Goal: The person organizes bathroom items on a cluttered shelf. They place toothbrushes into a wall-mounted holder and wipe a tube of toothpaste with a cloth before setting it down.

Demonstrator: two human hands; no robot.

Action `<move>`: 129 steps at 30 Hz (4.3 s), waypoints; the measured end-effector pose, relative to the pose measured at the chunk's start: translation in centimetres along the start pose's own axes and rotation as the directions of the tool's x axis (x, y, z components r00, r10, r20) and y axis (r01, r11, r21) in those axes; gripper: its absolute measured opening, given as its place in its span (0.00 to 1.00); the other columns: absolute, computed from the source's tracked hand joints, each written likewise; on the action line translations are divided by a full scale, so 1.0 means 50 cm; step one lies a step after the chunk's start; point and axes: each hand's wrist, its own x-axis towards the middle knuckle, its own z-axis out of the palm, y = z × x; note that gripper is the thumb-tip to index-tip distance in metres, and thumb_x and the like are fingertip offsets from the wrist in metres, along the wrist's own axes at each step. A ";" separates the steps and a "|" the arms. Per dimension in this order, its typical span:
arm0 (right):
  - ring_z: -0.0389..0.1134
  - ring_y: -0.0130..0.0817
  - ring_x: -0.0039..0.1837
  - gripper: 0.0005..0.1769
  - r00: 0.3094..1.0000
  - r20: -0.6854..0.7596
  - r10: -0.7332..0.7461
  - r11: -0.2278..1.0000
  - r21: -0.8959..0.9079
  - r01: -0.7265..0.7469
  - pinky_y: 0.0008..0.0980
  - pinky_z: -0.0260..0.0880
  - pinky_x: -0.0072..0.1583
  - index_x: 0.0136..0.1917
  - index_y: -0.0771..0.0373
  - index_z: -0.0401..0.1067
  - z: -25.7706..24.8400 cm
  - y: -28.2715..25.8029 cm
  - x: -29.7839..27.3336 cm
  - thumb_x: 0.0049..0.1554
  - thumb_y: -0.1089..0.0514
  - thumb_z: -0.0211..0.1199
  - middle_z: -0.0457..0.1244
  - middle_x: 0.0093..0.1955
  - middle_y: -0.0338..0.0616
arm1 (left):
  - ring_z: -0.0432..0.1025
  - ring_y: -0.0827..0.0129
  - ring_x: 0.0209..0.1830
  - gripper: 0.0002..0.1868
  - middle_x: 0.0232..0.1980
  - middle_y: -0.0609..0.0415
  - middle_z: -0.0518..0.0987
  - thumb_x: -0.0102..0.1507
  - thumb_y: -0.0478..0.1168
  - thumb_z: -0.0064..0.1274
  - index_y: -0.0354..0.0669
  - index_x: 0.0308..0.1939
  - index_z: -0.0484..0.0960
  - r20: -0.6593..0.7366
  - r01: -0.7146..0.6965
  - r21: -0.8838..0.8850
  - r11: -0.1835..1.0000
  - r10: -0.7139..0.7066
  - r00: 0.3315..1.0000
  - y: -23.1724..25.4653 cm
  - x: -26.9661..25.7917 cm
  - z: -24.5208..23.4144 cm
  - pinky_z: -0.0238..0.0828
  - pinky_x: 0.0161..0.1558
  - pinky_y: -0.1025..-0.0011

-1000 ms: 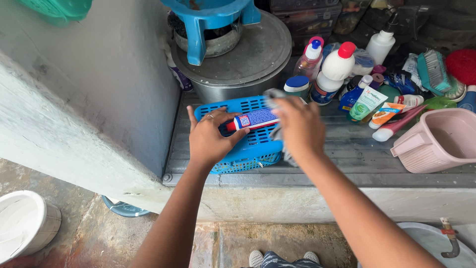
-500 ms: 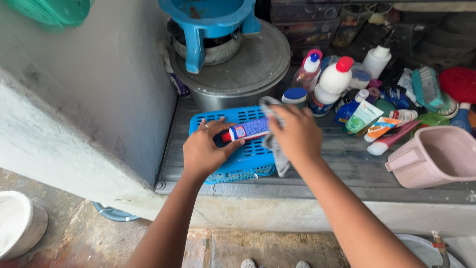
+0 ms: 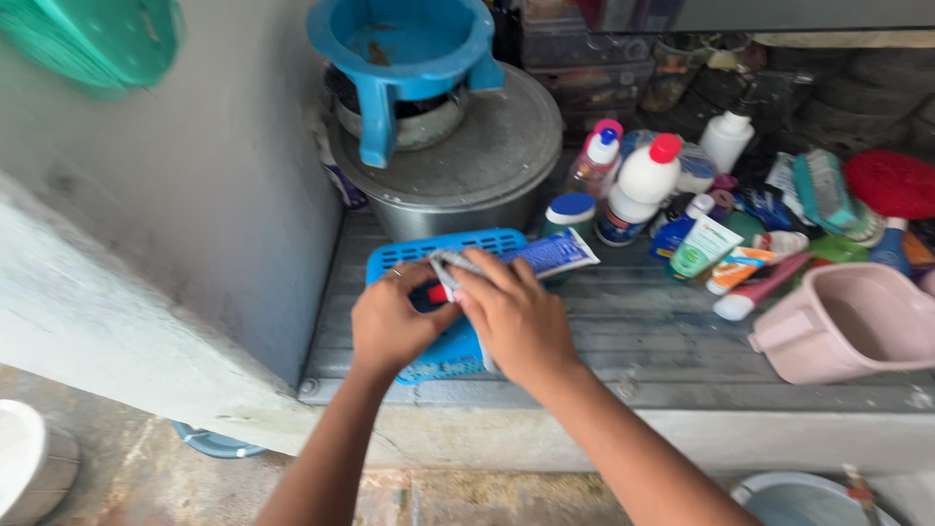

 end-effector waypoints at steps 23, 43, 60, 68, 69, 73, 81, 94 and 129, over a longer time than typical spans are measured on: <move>0.66 0.46 0.57 0.19 0.997 0.069 0.031 0.999 -0.021 -0.030 0.44 0.72 0.49 0.55 0.50 0.79 -0.017 0.019 0.053 0.53 0.42 0.66 0.67 0.60 0.33 | 0.78 0.61 0.57 0.25 0.55 0.56 0.85 0.51 0.55 0.67 0.52 0.49 0.87 -0.004 -0.083 0.023 0.996 0.083 0.997 0.015 0.002 -0.010 0.74 0.57 0.64; 0.66 0.44 0.61 0.18 0.909 -0.017 0.416 0.898 -0.148 -0.414 0.47 0.72 0.52 0.56 0.53 0.79 -0.066 0.112 0.023 0.53 0.49 0.67 0.64 0.65 0.33 | 0.76 0.60 0.59 0.23 0.57 0.55 0.83 0.50 0.55 0.69 0.54 0.46 0.90 -0.061 -0.130 -0.013 0.991 0.129 0.990 0.008 0.003 0.000 0.72 0.56 0.62; 0.72 0.44 0.55 0.14 0.917 0.028 0.398 0.906 -0.166 -0.388 0.43 0.73 0.53 0.57 0.55 0.79 -0.097 0.134 0.005 0.59 0.52 0.63 0.67 0.60 0.37 | 0.77 0.59 0.57 0.23 0.55 0.53 0.84 0.50 0.55 0.69 0.53 0.46 0.90 -0.115 -0.199 -0.040 0.979 0.193 0.974 0.008 -0.002 0.000 0.73 0.55 0.63; 0.71 0.41 0.53 0.15 0.995 0.083 0.050 0.990 -0.137 -0.038 0.44 0.74 0.46 0.52 0.51 0.79 -0.016 0.028 0.045 0.50 0.52 0.67 0.67 0.56 0.35 | 0.78 0.59 0.55 0.24 0.53 0.53 0.85 0.52 0.56 0.68 0.51 0.47 0.88 -0.046 -0.122 0.016 0.992 0.122 0.991 0.010 -0.004 -0.003 0.74 0.55 0.63; 0.71 0.41 0.53 0.15 0.992 0.070 0.105 0.981 -0.170 -0.092 0.44 0.74 0.46 0.51 0.51 0.79 -0.025 0.050 0.045 0.50 0.50 0.68 0.67 0.54 0.35 | 0.77 0.58 0.56 0.24 0.56 0.53 0.84 0.51 0.56 0.69 0.52 0.48 0.89 -0.106 -0.206 -0.021 0.978 0.203 0.973 0.009 -0.005 -0.003 0.72 0.54 0.62; 0.71 0.43 0.53 0.15 0.932 0.038 0.361 0.902 -0.269 -0.338 0.47 0.73 0.49 0.56 0.51 0.78 -0.071 0.151 0.034 0.56 0.51 0.65 0.67 0.57 0.37 | 0.77 0.58 0.56 0.24 0.54 0.54 0.84 0.51 0.55 0.70 0.53 0.48 0.89 -0.101 -0.197 -0.022 0.980 0.194 0.976 0.006 -0.006 0.002 0.72 0.55 0.62; 0.69 0.41 0.57 0.16 0.995 0.065 -0.072 0.987 -0.139 0.080 0.47 0.71 0.52 0.52 0.49 0.80 -0.008 0.044 0.058 0.49 0.54 0.66 0.68 0.58 0.34 | 0.78 0.58 0.53 0.25 0.52 0.54 0.85 0.52 0.55 0.69 0.47 0.48 0.87 -0.099 -0.207 0.046 0.977 0.211 0.972 -0.002 0.001 -0.001 0.74 0.52 0.63; 0.54 0.51 0.76 0.31 0.988 0.017 0.156 0.988 -0.002 -0.156 0.67 0.41 0.72 0.64 0.55 0.75 -0.024 0.125 0.024 0.54 0.36 0.67 0.59 0.71 0.53 | 0.77 0.62 0.56 0.18 0.54 0.58 0.85 0.66 0.56 0.50 0.56 0.49 0.89 -0.026 -0.072 -0.060 0.996 0.071 0.997 0.023 -0.001 -0.014 0.70 0.56 0.66; 0.55 0.52 0.76 0.26 0.947 0.142 -0.289 0.957 0.010 0.291 0.60 0.54 0.67 0.61 0.53 0.77 -0.085 0.101 0.014 0.49 0.65 0.66 0.56 0.75 0.38 | 0.82 0.64 0.48 0.27 0.50 0.53 0.87 0.49 0.58 0.68 0.50 0.48 0.90 -0.108 -0.054 -0.081 0.995 0.045 0.993 -0.007 0.003 0.004 0.77 0.53 0.68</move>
